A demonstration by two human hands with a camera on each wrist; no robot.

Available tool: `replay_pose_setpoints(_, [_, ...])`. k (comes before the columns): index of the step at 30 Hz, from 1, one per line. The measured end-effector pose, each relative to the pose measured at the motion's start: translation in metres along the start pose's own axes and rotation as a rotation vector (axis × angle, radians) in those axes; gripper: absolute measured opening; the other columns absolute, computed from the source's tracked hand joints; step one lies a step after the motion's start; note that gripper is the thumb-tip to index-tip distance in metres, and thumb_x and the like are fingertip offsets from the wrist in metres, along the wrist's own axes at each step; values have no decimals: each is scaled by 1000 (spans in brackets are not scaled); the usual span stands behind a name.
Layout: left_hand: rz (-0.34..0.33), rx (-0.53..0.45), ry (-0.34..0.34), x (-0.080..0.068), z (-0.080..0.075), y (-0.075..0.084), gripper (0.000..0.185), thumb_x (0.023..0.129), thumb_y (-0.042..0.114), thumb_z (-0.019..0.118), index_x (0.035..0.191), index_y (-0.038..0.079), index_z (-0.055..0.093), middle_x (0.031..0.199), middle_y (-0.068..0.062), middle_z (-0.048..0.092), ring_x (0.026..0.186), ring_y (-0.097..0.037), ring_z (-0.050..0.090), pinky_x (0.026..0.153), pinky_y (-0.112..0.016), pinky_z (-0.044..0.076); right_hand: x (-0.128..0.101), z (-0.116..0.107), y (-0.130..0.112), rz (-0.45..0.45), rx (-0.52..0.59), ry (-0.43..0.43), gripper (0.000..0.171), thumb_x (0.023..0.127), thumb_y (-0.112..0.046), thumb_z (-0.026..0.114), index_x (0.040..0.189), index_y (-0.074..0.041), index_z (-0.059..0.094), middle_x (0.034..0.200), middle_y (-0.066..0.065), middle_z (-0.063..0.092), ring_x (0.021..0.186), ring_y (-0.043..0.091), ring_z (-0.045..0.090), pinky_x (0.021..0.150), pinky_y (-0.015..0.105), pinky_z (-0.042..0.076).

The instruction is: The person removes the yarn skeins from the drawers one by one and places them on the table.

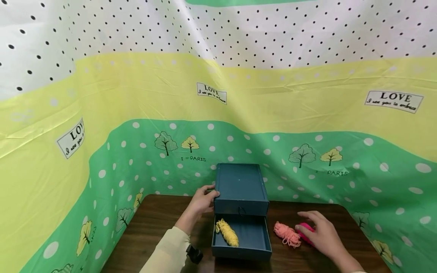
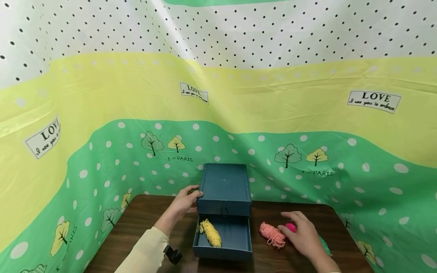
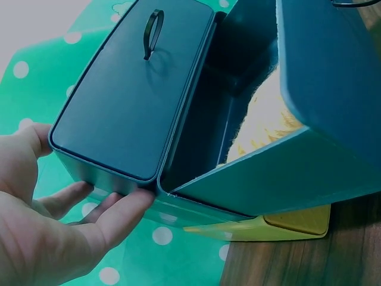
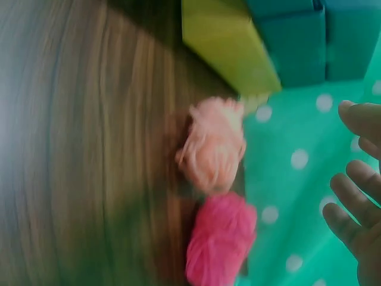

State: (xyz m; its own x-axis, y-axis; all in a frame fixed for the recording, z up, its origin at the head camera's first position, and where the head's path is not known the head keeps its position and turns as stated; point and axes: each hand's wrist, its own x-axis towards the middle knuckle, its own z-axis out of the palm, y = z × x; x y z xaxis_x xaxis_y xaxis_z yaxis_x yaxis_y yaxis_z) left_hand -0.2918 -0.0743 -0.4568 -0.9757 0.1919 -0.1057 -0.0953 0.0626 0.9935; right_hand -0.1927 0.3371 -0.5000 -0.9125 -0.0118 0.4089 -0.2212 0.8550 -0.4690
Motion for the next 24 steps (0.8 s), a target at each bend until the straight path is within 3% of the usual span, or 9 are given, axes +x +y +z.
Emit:
replay_pose_setpoints(6, [7,-5,-4,0,0,0,64,99,29,65,155,6,43,128,-21,60,102,-25,69,87,-47,60,2,9,-29,-42,86,14,36,85,-28,86,118,-22,73,113,-4,67,89,5,63,69,29,56])
replay_pose_setpoints(12, [7,-10,-5,1,0,-2,64,99,28,65,155,6,43,127,-21,60,101,-24,70,87,-47,60,1,13,-56,-66,186,26,32,87,-29,84,117,-24,73,113,-4,68,91,14,67,70,26,56])
replay_pose_setpoints(16, [-2,-11,-3,1,1,-2,64,99,29,65,155,7,44,129,-21,59,101,-24,69,88,-47,60,-1,18,-67,-66,243,41,30,88,-27,83,116,-26,73,112,-8,68,93,11,67,72,28,58])
replay_pose_setpoints(24, [0,-14,-5,1,-1,-2,63,99,30,65,154,8,44,131,-21,59,105,-25,69,91,-50,58,1,31,-87,3,346,-14,30,86,-26,85,115,-25,74,113,-7,68,93,18,68,70,27,59])
